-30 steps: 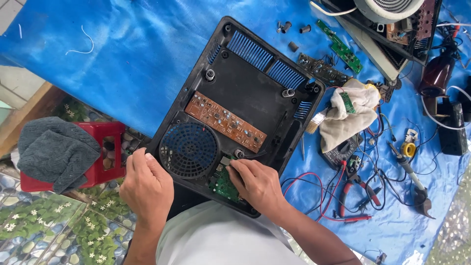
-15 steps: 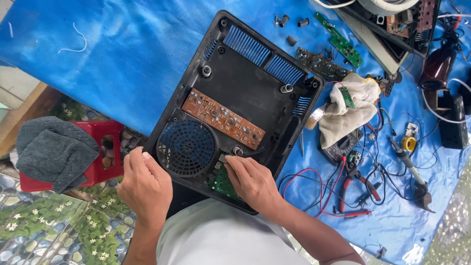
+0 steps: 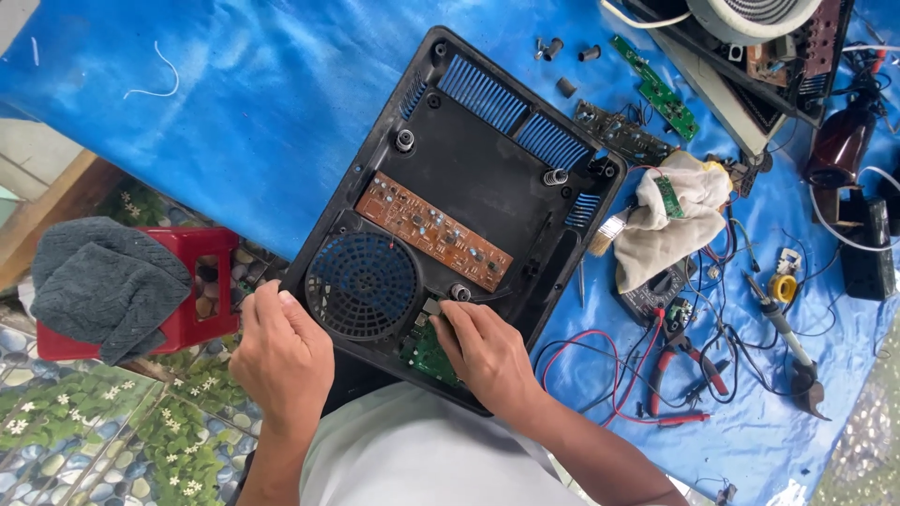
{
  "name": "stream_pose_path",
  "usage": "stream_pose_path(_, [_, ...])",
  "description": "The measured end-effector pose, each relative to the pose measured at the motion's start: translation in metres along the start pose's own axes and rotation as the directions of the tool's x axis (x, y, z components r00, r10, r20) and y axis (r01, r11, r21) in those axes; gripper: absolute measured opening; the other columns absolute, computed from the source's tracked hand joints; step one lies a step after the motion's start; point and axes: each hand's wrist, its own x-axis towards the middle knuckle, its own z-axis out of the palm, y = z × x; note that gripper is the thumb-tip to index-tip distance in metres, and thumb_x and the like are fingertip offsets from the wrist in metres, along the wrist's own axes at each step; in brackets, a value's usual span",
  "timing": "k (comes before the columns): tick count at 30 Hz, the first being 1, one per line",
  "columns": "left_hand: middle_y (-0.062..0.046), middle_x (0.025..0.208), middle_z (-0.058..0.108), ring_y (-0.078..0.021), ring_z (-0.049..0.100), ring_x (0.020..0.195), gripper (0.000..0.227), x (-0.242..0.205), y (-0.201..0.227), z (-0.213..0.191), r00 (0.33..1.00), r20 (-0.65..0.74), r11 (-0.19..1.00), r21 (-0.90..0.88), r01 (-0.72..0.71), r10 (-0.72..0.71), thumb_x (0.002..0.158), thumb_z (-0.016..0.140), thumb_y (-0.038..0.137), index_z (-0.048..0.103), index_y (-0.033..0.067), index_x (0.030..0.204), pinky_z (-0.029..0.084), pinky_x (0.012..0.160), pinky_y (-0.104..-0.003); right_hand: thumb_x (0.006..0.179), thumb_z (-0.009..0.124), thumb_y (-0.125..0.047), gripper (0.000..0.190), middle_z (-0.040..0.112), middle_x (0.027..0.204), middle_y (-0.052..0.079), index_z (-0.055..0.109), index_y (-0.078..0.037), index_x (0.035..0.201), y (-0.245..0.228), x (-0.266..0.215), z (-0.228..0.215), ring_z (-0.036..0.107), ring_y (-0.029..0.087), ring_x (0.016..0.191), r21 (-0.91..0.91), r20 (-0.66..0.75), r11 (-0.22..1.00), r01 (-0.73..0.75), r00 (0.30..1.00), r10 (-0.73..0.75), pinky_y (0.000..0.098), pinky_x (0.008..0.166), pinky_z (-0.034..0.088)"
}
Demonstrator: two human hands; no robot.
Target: Cleaning the interior of an induction cooker casing and positioning the main and auxiliary circuit boards into their slots.
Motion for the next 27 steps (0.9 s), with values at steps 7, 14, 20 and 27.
stream_pose_path(7, [-0.016, 0.099, 0.069, -0.0403, 0.062, 0.059, 0.026, 0.0004, 0.0003, 0.0001, 1.0, 0.003, 1.0, -0.016, 0.01, -0.01, 0.114, 0.043, 0.014, 0.065, 0.0004, 0.116, 0.043, 0.039, -0.045, 0.101, 0.07, -0.005, 0.018, 0.062, 0.098, 0.014, 0.058, 0.002, 0.113, -0.0049, 0.0017, 0.0017, 0.066, 0.027, 0.083, -0.052, 0.016, 0.999, -0.001, 1.0, 0.002, 0.0361, 0.073, 0.059])
stream_pose_path(14, [-0.016, 0.096, 0.067, -0.0387, 0.061, 0.057, 0.025, 0.0004, 0.0012, -0.0009, 1.0, 0.008, 1.0, -0.011, 0.011, -0.011, 0.114, 0.042, 0.014, 0.064, 0.001, 0.114, 0.041, 0.039, -0.044, 0.103, 0.066, -0.004, 0.02, 0.06, 0.099, 0.015, 0.055, 0.002, 0.118, -0.0042, -0.0034, 0.0067, 0.061, 0.028, 0.079, -0.05, 0.036, 0.998, -0.031, 0.999, 0.033, 0.0376, 0.066, 0.054])
stream_pose_path(20, [-0.014, 0.093, 0.063, -0.0416, 0.061, 0.059, 0.024, -0.0003, 0.0001, 0.0009, 1.0, 0.009, 1.0, -0.008, 0.018, -0.018, 0.114, 0.043, 0.014, 0.063, 0.0022, 0.114, 0.04, 0.04, -0.046, 0.102, 0.068, -0.005, 0.022, 0.06, 0.099, 0.013, 0.058, 0.003, 0.12, -0.0067, -0.0025, 0.0063, 0.062, 0.026, 0.079, -0.091, 0.027, 0.996, -0.02, 0.999, 0.022, 0.0359, 0.067, 0.056])
stream_pose_path(27, [-0.015, 0.097, 0.067, -0.0399, 0.06, 0.056, 0.025, -0.0004, 0.0009, 0.0009, 1.0, 0.007, 1.0, 0.001, 0.016, -0.016, 0.115, 0.043, 0.014, 0.064, 0.001, 0.114, 0.04, 0.038, -0.045, 0.104, 0.064, -0.005, 0.019, 0.062, 0.098, 0.014, 0.057, 0.002, 0.12, -0.0072, -0.0011, 0.0049, 0.065, 0.025, 0.083, -0.062, 0.041, 0.997, -0.047, 0.998, 0.05, 0.0359, 0.066, 0.055])
